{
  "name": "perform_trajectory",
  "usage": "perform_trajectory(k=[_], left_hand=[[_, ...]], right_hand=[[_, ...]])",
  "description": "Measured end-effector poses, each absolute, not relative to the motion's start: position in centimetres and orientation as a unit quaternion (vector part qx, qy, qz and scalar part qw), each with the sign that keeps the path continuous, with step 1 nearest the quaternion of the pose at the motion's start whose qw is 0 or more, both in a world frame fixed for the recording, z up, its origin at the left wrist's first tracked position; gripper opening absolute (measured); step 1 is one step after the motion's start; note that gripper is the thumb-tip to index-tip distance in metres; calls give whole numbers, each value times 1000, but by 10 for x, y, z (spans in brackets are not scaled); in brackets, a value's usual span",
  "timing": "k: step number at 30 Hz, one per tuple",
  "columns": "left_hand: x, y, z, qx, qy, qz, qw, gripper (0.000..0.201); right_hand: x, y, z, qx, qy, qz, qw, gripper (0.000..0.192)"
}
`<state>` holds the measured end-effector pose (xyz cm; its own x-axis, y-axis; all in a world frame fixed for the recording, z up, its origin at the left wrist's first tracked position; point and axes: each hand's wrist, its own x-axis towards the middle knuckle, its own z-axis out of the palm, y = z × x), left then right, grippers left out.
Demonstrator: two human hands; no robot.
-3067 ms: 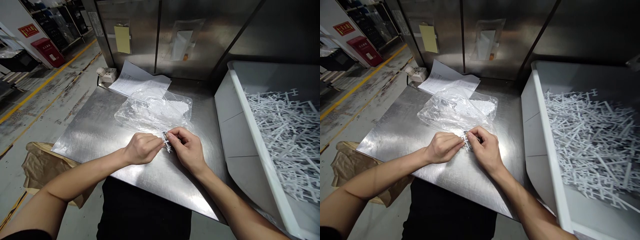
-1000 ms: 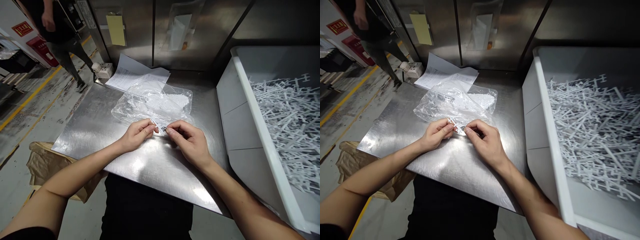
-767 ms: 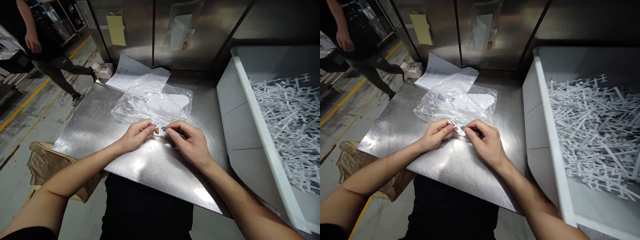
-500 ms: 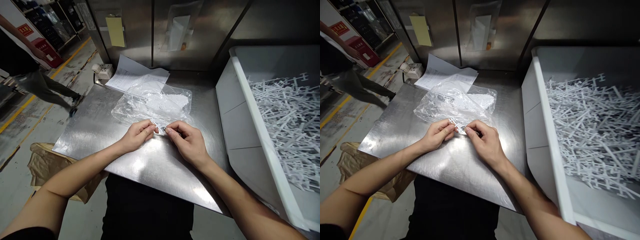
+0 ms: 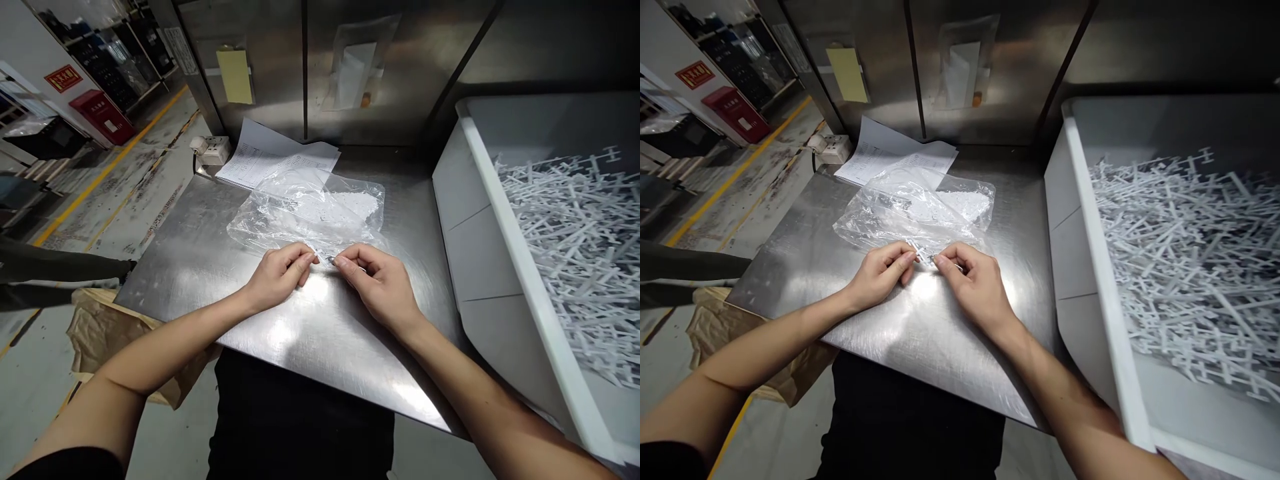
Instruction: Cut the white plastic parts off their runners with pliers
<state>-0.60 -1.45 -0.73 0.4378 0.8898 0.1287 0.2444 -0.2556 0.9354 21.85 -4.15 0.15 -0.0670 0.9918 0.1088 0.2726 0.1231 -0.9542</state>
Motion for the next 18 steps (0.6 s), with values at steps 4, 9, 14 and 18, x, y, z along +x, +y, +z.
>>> perform_trajectory(k=[4, 9, 14, 18], left_hand=[[-7, -15, -6, 725, 396, 369, 426, 31], [-7, -16, -4, 756, 378, 394, 362, 30], [-7, -16, -3, 771, 369, 390, 341, 33], [-7, -16, -3, 774, 370, 387, 337, 30]], right_hand=[[219, -45, 11, -502, -611, 401, 463, 20], [217, -47, 13, -481, -628, 400, 463, 16], [217, -48, 9, -478, -636, 407, 449, 17], [219, -48, 6, -474, -645, 406, 440, 16]])
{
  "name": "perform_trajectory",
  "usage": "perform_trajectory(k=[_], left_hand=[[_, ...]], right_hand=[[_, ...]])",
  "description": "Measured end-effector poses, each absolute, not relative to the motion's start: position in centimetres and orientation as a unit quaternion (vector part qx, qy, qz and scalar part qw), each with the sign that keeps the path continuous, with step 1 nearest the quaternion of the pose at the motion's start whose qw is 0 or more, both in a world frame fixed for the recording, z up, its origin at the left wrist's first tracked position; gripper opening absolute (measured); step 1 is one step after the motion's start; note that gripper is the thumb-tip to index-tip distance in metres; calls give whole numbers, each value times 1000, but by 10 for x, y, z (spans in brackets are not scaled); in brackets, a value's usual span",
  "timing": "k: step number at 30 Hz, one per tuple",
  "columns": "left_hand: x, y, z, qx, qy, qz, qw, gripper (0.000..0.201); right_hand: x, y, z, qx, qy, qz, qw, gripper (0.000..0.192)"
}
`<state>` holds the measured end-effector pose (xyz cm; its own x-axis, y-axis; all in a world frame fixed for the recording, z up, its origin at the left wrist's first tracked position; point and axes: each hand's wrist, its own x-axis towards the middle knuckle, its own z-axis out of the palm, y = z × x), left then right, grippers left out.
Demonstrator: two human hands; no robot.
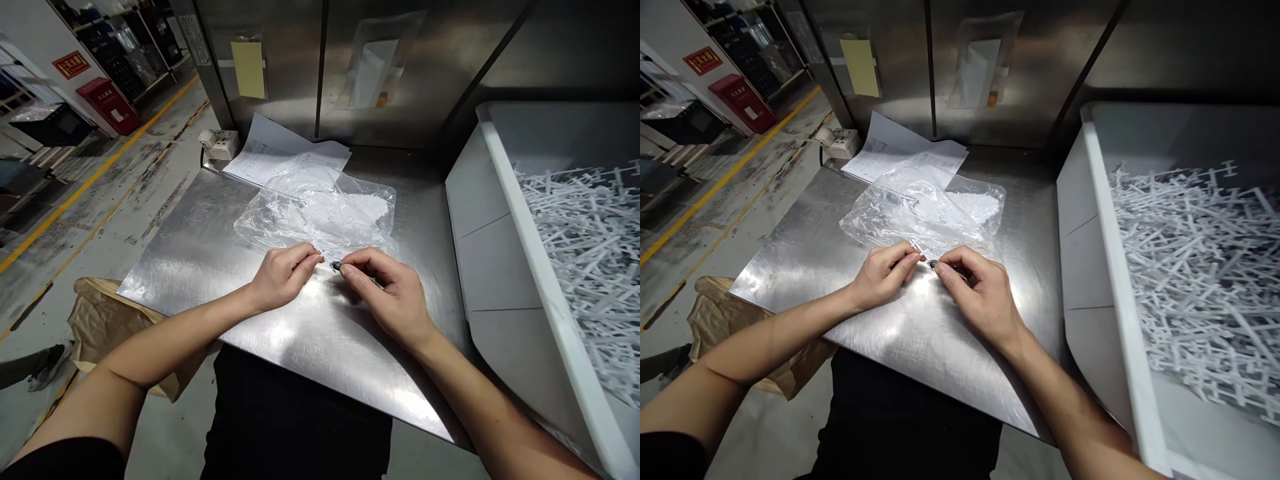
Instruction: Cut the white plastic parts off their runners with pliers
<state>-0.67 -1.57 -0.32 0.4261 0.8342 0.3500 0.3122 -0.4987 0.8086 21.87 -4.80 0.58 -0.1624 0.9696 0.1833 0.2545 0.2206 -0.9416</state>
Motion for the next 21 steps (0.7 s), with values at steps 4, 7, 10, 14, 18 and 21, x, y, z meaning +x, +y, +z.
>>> perform_trajectory(k=[4, 7, 10, 14, 18, 21], left_hand=[[-7, -16, -4, 775, 376, 383, 334, 27], [-7, -16, -4, 773, 377, 383, 337, 27], [-7, -16, -5, 774, 376, 384, 335, 28], [-7, -16, -6, 783, 377, 384, 314, 26], [-7, -18, -9, 797, 396, 367, 270, 25], [-7, -19, -10, 801, 419, 344, 253, 26]], right_hand=[[220, -47, 5, -475, -650, 400, 438, 15], [220, -47, 6, -473, -656, 397, 434, 15], [220, -47, 7, -472, -659, 395, 433, 15], [219, -47, 5, -479, -648, 400, 436, 17], [215, -48, 1, -496, -610, 429, 444, 22], [211, -48, 0, -511, -575, 456, 447, 27]])
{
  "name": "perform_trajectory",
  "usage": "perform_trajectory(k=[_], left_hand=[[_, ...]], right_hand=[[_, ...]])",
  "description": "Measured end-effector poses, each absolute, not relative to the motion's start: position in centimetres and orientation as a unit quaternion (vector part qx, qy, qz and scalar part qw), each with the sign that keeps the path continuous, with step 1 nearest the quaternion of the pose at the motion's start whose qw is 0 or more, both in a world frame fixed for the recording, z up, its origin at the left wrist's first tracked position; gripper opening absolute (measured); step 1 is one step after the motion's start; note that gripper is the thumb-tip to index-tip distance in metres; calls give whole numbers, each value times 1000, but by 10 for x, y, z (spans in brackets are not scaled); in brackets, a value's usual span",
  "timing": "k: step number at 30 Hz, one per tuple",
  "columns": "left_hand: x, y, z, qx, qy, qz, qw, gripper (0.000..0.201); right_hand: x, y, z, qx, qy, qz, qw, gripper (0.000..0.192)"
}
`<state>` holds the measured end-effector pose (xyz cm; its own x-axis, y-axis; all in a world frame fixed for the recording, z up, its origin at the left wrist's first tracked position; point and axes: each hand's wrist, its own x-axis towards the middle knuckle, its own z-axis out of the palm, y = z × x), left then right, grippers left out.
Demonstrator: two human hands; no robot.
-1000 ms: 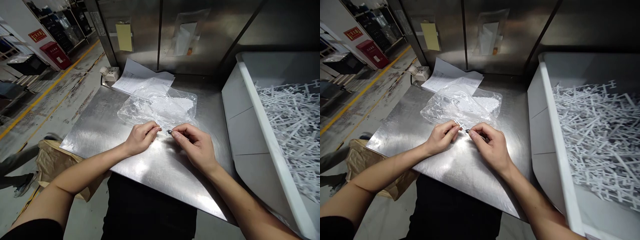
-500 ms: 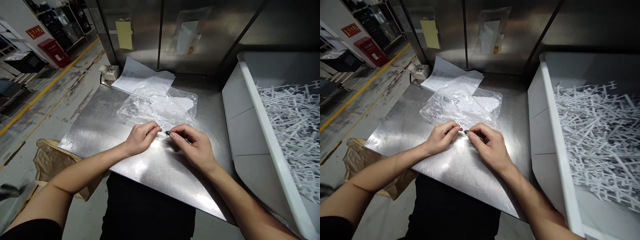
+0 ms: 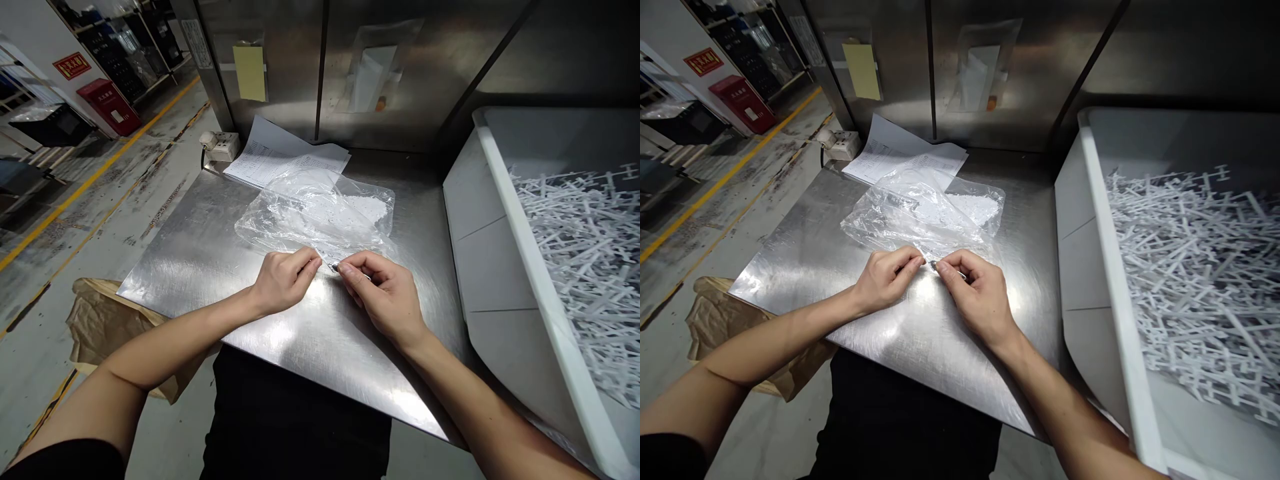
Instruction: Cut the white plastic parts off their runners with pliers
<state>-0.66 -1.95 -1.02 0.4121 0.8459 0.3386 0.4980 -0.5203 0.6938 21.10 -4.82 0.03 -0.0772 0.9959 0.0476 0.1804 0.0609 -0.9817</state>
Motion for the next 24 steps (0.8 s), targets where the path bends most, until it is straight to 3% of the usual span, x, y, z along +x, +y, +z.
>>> perform_trajectory(k=[19, 24], left_hand=[[-4, -11, 8, 753, 484, 239, 375, 31], [-12, -10, 14, 751, 449, 287, 390, 32]], right_hand=[[206, -47, -1, -500, -467, 562, 464, 34], [207, -49, -1, -483, -491, 499, 526, 32]])
